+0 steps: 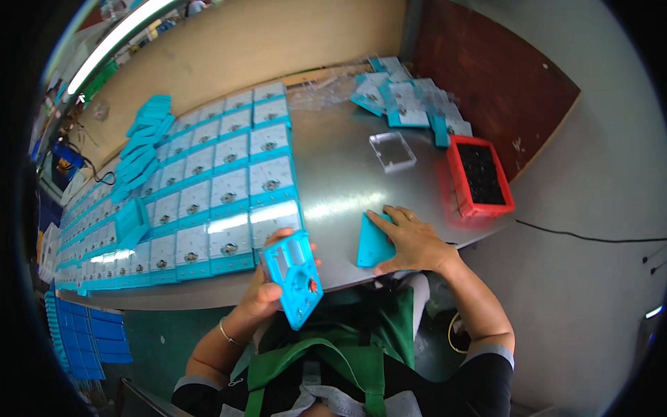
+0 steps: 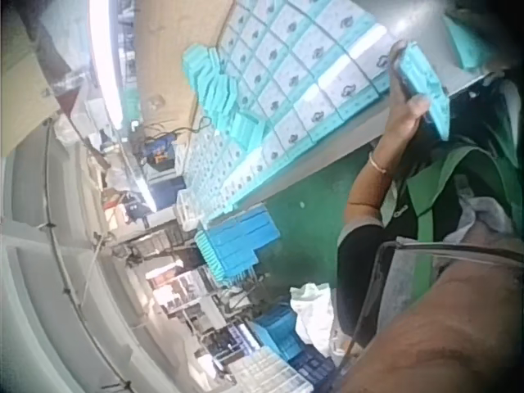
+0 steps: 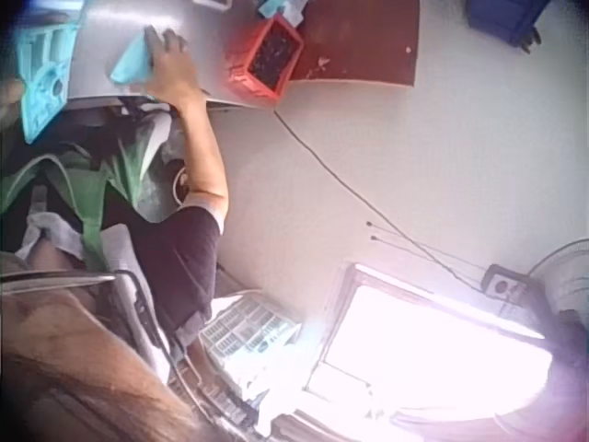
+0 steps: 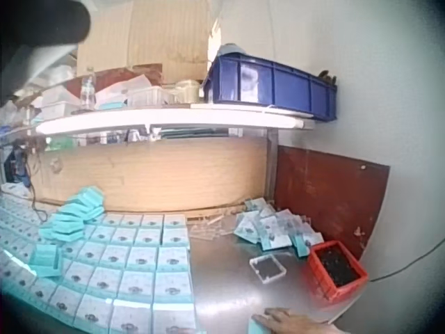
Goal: The person assembles small teal-colored electrical boxes by inserting clear plastic covers and securing them with screws. They repeatedly pick up a box, place a cover, retrieve screws from a red bin, and tighten them with a screwdriver before stacking the finished units.
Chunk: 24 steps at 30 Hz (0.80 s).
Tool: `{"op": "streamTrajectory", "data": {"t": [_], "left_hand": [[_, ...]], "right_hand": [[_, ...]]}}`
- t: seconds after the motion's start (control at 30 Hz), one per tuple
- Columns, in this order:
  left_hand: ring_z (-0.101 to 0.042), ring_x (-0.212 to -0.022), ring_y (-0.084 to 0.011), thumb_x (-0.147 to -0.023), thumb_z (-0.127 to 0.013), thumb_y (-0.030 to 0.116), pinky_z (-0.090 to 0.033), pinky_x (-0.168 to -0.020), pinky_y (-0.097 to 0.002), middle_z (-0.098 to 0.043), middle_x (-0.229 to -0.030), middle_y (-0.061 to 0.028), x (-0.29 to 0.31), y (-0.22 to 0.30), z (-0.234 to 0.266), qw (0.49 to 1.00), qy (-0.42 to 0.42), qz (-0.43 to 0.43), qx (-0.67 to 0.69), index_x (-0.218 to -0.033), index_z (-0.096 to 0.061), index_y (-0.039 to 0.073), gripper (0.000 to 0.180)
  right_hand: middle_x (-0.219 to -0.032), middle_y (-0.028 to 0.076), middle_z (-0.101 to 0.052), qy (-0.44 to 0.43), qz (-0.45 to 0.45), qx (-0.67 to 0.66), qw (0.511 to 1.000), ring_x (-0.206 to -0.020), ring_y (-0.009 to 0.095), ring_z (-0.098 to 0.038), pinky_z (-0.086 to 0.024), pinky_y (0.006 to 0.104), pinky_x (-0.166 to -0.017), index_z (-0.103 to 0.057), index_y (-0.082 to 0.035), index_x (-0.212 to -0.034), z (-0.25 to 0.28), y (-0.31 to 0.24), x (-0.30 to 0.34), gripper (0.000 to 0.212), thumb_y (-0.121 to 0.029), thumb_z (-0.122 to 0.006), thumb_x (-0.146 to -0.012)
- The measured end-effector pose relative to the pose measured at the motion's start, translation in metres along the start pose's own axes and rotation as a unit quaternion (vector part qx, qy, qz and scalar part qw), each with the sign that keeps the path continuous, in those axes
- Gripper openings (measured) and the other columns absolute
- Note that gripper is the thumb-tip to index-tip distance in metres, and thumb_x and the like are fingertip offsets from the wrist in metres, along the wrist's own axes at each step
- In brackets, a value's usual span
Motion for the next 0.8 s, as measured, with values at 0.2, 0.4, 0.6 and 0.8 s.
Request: {"op": "streamTrajectory", "data": {"t": [0.2,0.4,0.6,0.8], "left_hand": [[-0.053,-0.111,-0.0307,-0.062,-0.083,0.039,-0.053,-0.082,-0.0459,-0.040,-0.130,-0.0146,-0.007,-0.015,-0.003,0.996,0.045,-0.020,-0.070,-0.142,-0.023,0.015,0.103],[-0.046,-0.118,-0.0272,-0.066,-0.080,0.035,-0.048,-0.091,-0.0442,-0.037,-0.132,-0.0121,-0.006,-0.012,-0.002,0.997,0.047,-0.041,-0.054,-0.144,-0.018,0.015,0.101],[-0.038,-0.125,-0.0257,-0.070,-0.078,0.032,-0.036,-0.102,-0.0412,-0.035,-0.133,-0.0124,-0.004,-0.009,0.004,0.997,0.047,-0.043,-0.041,-0.143,-0.017,0.011,0.098],[-0.036,-0.127,-0.0261,-0.069,-0.079,0.036,-0.032,-0.105,-0.0418,-0.033,-0.135,-0.0133,-0.004,-0.008,0.002,0.996,0.047,-0.041,-0.059,-0.143,-0.016,0.009,0.101]], "right_hand": [[-0.129,0.023,-0.049,0.132,-0.003,-0.097,0.986,-0.100,0.036,-0.057,-0.050,0.0423,-0.082,-0.043,-0.007,-0.137,0.008,-0.029,0.001,0.089,-0.035,-0.082,-0.062],[-0.115,0.018,-0.058,0.070,-0.004,-0.562,0.824,-0.102,0.024,-0.057,-0.046,0.0330,-0.086,-0.041,0.003,-0.136,-0.009,-0.062,-0.011,0.076,-0.058,-0.043,-0.089],[-0.125,0.021,-0.052,0.058,0.015,-0.572,0.818,-0.115,0.028,-0.050,-0.039,0.0368,-0.098,-0.036,0.005,-0.138,-0.013,-0.079,-0.012,0.079,-0.057,-0.045,-0.090],[-0.133,0.024,-0.046,0.043,0.028,-0.577,0.815,-0.126,0.030,-0.042,-0.033,0.0387,-0.105,-0.031,0.005,-0.142,-0.008,-0.087,-0.008,0.084,-0.057,-0.051,-0.089]]}}
Point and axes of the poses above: each hand's wrist, its own x-axis away from the middle knuckle, its own z-axis out of the back of the hand, y = z × x, the point moved 9 cm from there along -x, towards the middle knuckle
